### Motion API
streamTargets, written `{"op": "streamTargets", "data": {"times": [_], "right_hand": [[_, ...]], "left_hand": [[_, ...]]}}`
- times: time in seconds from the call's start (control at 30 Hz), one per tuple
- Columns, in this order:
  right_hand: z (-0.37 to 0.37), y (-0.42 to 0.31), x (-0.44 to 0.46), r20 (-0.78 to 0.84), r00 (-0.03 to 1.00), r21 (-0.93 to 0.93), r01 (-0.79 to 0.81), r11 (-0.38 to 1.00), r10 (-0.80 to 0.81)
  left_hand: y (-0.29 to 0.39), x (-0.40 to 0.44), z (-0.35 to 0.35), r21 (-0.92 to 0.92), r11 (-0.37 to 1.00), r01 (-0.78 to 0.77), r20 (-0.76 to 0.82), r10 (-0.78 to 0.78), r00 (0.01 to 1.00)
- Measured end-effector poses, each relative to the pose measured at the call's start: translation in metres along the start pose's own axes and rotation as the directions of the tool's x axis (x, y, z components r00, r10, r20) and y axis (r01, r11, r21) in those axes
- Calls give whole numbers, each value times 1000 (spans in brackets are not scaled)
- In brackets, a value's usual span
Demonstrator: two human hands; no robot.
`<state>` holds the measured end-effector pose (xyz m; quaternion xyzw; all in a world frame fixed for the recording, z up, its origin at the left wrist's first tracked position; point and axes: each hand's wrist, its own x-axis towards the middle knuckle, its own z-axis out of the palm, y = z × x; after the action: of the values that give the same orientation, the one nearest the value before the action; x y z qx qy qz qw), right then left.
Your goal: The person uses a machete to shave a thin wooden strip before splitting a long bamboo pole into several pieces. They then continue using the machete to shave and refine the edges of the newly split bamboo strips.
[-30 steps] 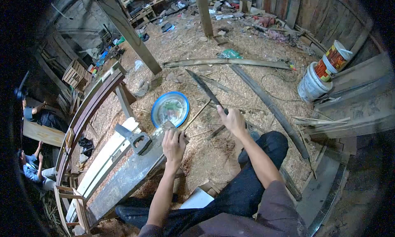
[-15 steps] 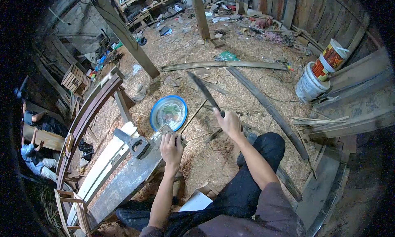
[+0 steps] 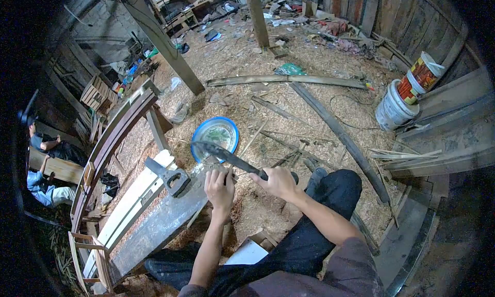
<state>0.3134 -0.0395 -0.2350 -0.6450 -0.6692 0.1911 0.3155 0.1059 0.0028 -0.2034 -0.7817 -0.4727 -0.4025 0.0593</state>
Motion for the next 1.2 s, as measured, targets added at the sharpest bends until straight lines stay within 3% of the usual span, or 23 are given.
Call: {"op": "streamTargets", "data": {"times": [0.1,0.13,0.27,0.43,0.5,0.53,0.57,0.63,0.7,0.77,0.9,0.97,1.1,1.17,1.2], "right_hand": [[-11,10,6,44,999,-40,2,999,0],[-12,14,11,-41,995,-153,86,984,-94],[3,2,23,53,998,-83,-36,996,41],[11,-10,11,52,998,-82,-23,996,27],[-1,-1,17,-27,999,-20,-26,999,25],[0,10,26,2,991,24,-137,990,137],[0,18,31,1,991,18,-131,991,131],[-9,19,42,-181,962,126,-181,975,202],[-7,14,28,-179,966,106,-169,980,186],[4,9,8,-18,1000,-66,17,998,-18],[-5,2,12,47,993,-152,118,981,-112],[-12,4,24,6,999,9,-35,999,35],[-2,10,25,-10,995,-86,-97,992,97],[7,6,15,-42,991,19,-124,992,124],[6,4,9,17,991,38,-132,991,132]], "left_hand": [[-3,-4,2,10,1000,-10,9,10,1000],[-4,-5,2,11,1000,13,21,-13,1000],[-6,4,3,21,999,50,10,-50,999],[-5,4,2,1,999,41,-15,-41,999],[-5,3,2,15,999,50,-10,-50,999],[-5,3,1,32,998,52,10,-53,999],[-5,3,1,31,998,56,2,-56,998],[-4,2,0,38,999,31,13,-32,999],[-2,2,0,39,999,26,-5,-26,1000],[-2,1,1,44,999,24,-11,-24,1000],[-3,-1,1,42,998,38,30,-39,999],[-3,-2,1,45,998,44,14,-45,999],[2,-4,3,57,998,36,-5,-36,999],[0,-5,3,70,997,22,-15,-21,1000],[0,-6,4,68,998,18,-19,-17,1000]]}}
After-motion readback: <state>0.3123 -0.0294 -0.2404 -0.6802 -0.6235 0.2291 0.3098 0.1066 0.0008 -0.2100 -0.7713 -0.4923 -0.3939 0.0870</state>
